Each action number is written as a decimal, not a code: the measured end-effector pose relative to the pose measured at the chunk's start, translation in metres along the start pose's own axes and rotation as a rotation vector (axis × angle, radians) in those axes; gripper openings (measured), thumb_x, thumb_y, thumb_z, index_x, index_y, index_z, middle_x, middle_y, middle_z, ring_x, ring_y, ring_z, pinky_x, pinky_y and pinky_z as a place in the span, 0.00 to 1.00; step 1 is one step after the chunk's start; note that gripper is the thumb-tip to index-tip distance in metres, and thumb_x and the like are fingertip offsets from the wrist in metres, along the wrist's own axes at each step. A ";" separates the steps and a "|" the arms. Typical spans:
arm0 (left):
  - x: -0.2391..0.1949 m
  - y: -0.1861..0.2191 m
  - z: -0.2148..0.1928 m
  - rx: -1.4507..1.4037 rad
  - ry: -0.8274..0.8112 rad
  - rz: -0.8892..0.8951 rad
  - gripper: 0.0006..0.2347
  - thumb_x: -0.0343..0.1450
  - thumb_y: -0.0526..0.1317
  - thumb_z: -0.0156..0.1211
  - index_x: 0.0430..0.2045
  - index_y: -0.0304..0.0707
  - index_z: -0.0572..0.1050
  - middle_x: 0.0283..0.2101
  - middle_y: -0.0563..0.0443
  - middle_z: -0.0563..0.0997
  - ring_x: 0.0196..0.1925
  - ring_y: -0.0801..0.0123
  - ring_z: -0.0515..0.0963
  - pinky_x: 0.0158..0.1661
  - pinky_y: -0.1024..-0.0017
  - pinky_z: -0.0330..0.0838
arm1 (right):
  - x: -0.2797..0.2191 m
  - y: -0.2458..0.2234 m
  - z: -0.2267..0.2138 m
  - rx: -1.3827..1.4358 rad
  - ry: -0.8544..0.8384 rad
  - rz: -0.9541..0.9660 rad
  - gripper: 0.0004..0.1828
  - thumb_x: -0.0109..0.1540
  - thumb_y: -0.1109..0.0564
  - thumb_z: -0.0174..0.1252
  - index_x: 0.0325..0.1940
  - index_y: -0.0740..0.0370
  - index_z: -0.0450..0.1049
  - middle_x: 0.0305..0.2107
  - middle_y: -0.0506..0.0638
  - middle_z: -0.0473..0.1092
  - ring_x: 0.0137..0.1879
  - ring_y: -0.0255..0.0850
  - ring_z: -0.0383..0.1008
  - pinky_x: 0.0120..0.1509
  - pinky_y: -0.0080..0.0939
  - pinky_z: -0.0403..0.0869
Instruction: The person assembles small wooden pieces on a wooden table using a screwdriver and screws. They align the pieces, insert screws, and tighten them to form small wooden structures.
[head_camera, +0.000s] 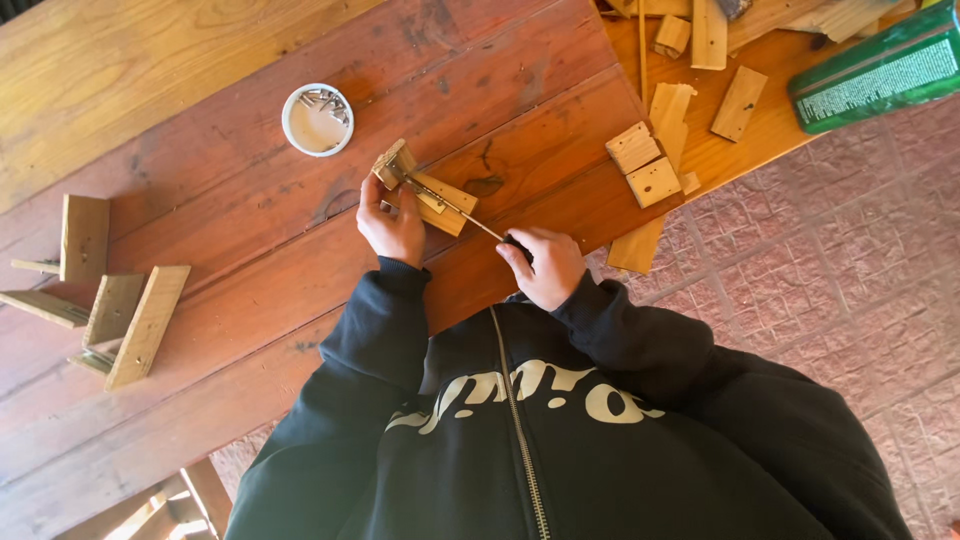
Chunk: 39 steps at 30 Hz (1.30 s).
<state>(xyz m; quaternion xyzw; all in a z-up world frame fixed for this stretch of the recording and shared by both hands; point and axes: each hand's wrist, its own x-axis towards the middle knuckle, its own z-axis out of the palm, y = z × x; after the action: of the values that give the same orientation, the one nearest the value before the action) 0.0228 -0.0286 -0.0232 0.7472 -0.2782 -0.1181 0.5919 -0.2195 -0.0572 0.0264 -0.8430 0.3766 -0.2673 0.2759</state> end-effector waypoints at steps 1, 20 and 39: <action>0.000 0.006 0.005 -0.007 -0.011 -0.001 0.14 0.67 0.33 0.64 0.47 0.43 0.79 0.40 0.42 0.85 0.45 0.49 0.85 0.43 0.57 0.81 | -0.002 0.009 0.003 -0.017 -0.034 0.059 0.13 0.66 0.48 0.59 0.46 0.57 0.81 0.30 0.54 0.77 0.37 0.56 0.80 0.39 0.53 0.79; 0.002 0.014 0.056 -0.006 -0.021 -0.044 0.14 0.67 0.34 0.65 0.47 0.47 0.79 0.40 0.48 0.85 0.46 0.57 0.85 0.42 0.63 0.80 | 0.017 0.035 -0.041 0.949 -0.362 0.728 0.17 0.68 0.55 0.59 0.52 0.75 0.75 0.20 0.62 0.72 0.12 0.36 0.63 0.05 0.31 0.59; -0.054 0.018 -0.032 -0.012 0.356 -0.150 0.14 0.64 0.32 0.65 0.43 0.45 0.80 0.36 0.43 0.85 0.38 0.58 0.84 0.39 0.64 0.82 | 0.063 -0.016 -0.026 -0.086 0.046 -0.500 0.24 0.60 0.53 0.68 0.58 0.65 0.75 0.53 0.59 0.67 0.60 0.58 0.68 0.61 0.57 0.67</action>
<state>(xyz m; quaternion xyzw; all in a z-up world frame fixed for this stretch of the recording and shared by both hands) -0.0103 0.0249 -0.0058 0.7715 -0.1120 -0.0296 0.6255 -0.1926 -0.1046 0.0705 -0.9146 0.1734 -0.3301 0.1565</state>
